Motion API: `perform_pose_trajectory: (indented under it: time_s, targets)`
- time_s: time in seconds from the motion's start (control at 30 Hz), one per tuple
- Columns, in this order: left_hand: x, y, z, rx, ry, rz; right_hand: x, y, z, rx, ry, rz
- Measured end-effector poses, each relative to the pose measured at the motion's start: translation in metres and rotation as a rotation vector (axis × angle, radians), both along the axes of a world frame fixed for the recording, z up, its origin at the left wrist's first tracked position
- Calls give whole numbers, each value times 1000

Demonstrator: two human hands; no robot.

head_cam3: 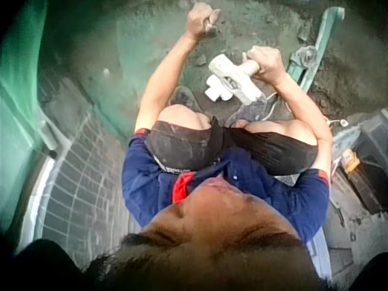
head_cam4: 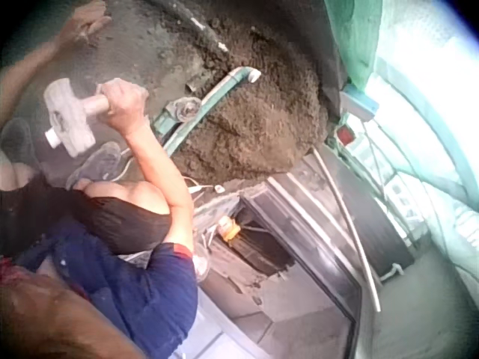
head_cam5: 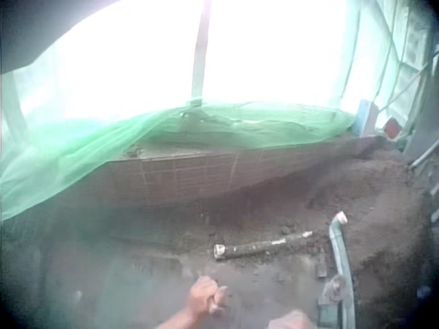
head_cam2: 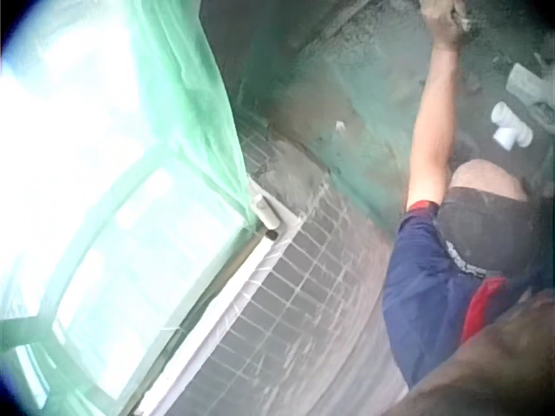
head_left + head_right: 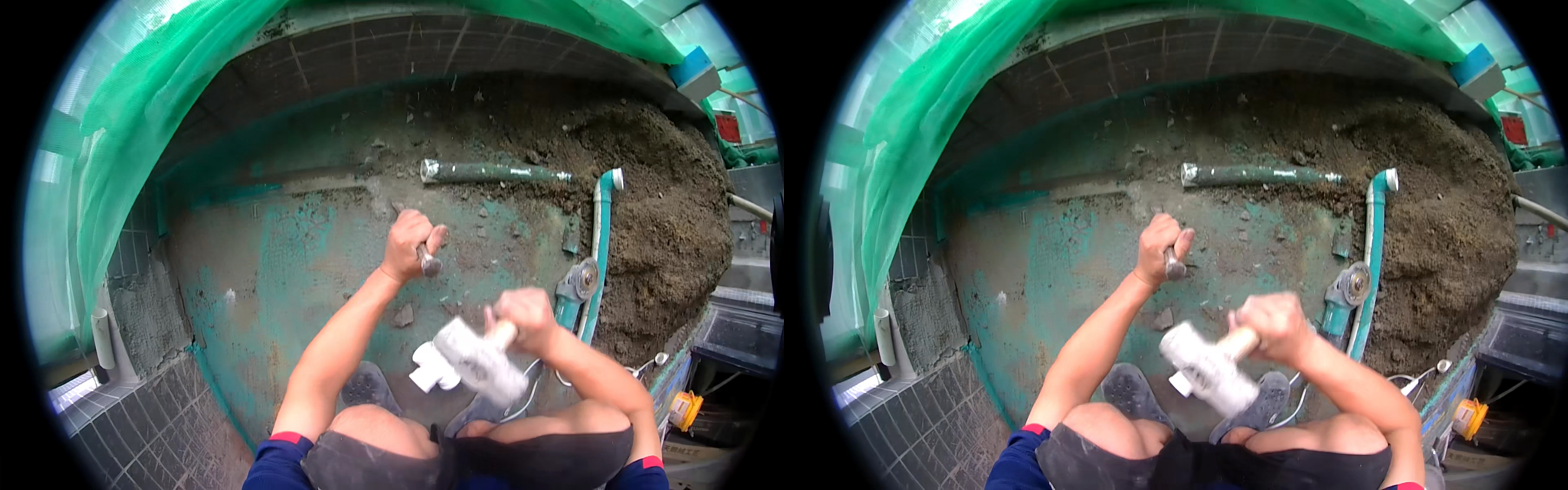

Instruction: The person clears debris from a concrete groove using a hammer and chisel, fits a PVC connector, and then aligns a long PVC pipe into the connector.

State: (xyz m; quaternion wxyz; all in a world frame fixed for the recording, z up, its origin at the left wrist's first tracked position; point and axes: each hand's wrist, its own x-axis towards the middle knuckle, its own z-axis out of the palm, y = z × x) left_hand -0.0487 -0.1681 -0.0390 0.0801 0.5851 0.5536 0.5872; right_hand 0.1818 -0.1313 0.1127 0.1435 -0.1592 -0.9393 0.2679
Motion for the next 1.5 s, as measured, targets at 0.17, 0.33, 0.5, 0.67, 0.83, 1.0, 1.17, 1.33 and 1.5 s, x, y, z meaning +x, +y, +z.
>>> perform_pose_trajectory:
  time_s: [0.17, 0.33, 0.5, 0.67, 0.83, 1.0, 1.17, 1.33, 1.5]
  targets:
    - [1, 1, 1, 14, 30, 12, 4, -2, 1, -69, -218, -84]
    - [2, -2, -1, -7, 62, -9, 4, -3, -6, -26, -313, -202]
    - [3, -8, -5, -5, 48, -9, 11, -6, -13, -51, -133, -6]
    - [3, -9, -11, -80, 87, -37, 15, -5, -22, -71, -374, -129]
    - [1, -8, -12, -30, 75, -24, 13, -7, -26, 15, -369, -102]
    - [-1, -6, -10, -42, 63, -36, 8, -5, -24, -24, -259, 1]
    - [-2, -4, -10, -25, 86, -34, 3, -1, -24, -10, -416, -101]
    - [-4, -5, -11, -6, 68, -44, 7, 0, -21, 23, -224, -36]
    - [-7, -5, -16, -72, 64, -35, 8, 1, -22, 16, -265, 11]
